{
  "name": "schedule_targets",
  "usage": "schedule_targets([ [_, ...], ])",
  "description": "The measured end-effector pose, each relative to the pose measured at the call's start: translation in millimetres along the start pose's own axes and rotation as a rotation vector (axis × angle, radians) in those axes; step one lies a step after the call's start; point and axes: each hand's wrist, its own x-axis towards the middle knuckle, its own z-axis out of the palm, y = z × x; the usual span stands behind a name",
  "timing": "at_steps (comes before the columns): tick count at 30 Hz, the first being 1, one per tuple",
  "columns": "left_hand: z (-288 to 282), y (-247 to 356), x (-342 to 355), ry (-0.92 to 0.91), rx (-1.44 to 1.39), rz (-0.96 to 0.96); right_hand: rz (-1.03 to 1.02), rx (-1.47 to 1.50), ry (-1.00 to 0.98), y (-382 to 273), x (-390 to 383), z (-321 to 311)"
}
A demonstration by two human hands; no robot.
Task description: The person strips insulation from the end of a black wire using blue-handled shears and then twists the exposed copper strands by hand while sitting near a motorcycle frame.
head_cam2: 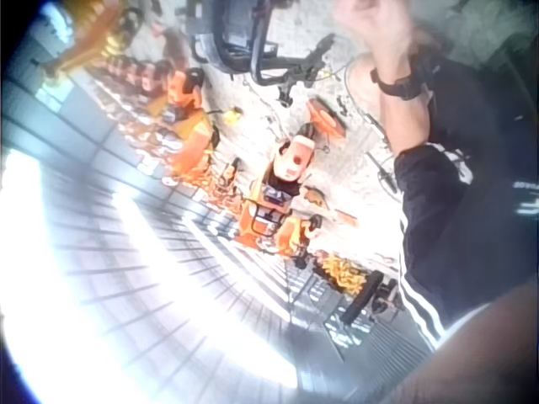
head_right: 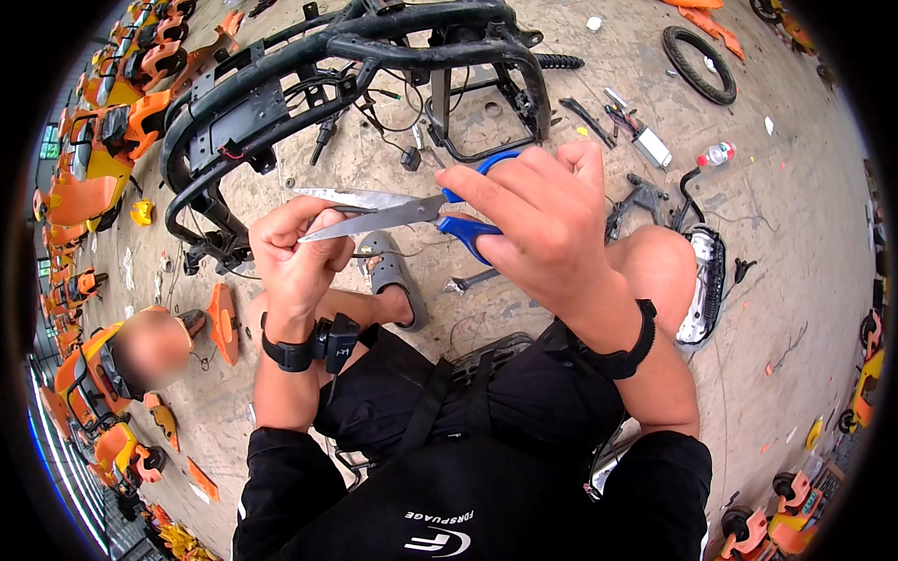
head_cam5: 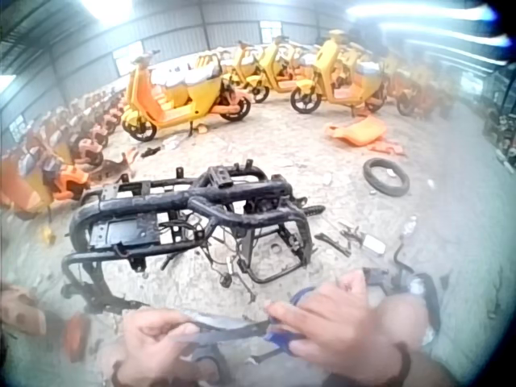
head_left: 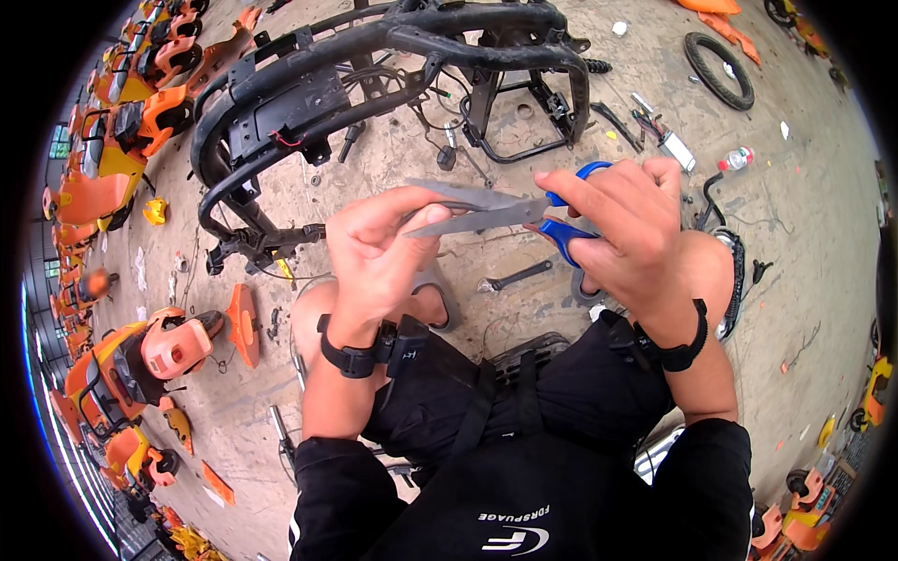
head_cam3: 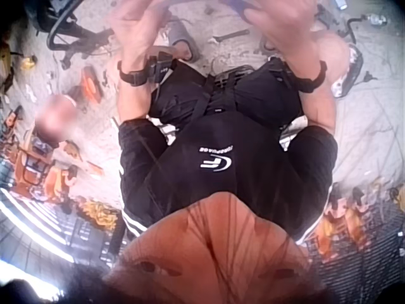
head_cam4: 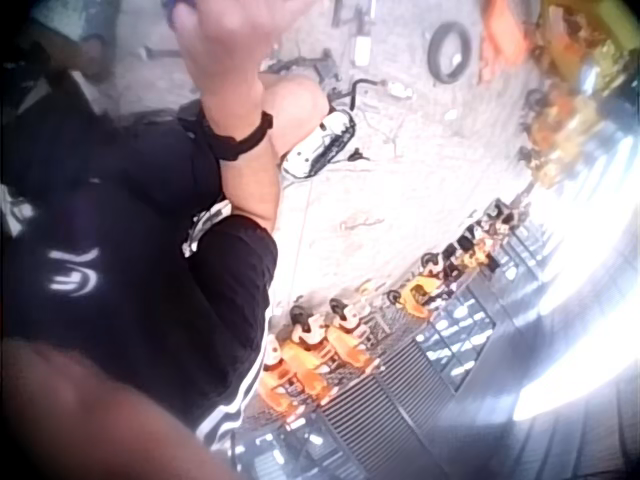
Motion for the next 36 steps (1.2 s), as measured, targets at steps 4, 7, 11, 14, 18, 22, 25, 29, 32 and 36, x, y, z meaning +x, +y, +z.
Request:
schedule_targets([
  [4, 1.5, 1.3, 1.0, -0.019, -0.112, -0.033, 0.002, -0.003, 0.0, 1.6, -1.5, -1.1],
  [7, -0.8, 0.1, 0.9, -0.047, -0.124, -0.013, 0.028, -0.002, -0.001, 0.9, -4.5, -1.5],
  [11, 0.8, -3.5, 2.3, -0.024, 0.007, 0.03, 0.081, 0.02, -0.019, 1.5, -5.4, 2.8],
  [14, 0.5, -4.2, 2.7, -0.025, 0.068, 0.008, 0.202, 0.201, -0.092, 0.1, -0.2, 4.5],
  [18, 4.1, -2.1, 5.1, -0.014, 0.08, -0.061, 0.47, 0.572, -0.226, 1.3, 0.6, 8.8],
  [22, 2.2, 0.2, 5.2, -0.014, 0.002, -0.156, 0.952, 1.208, -0.253, -1.3, -1.1, 17.8],
  [25, -0.4, -0.5, 6.5, -0.035, -0.065, -0.196, 1.016, 1.354, -0.184, -3.4, 0.7, 20.3],
  [29, 3.1, -1.2, 11.0, 0.012, 0.013, -0.266, 1.024, 1.486, -0.161, -4.9, 1.1, 21.4],
  [32, 9.5, -3.6, 11.4, 0.037, 0.121, -0.281, 1.066, 1.514, -0.137, 1.9, -2.7, 20.9],
  [36, 3.1, -21.3, 8.3, 0.092, 0.294, -0.167, 0.97, 1.488, -0.108, -4.6, -5.2, 43.8],
])
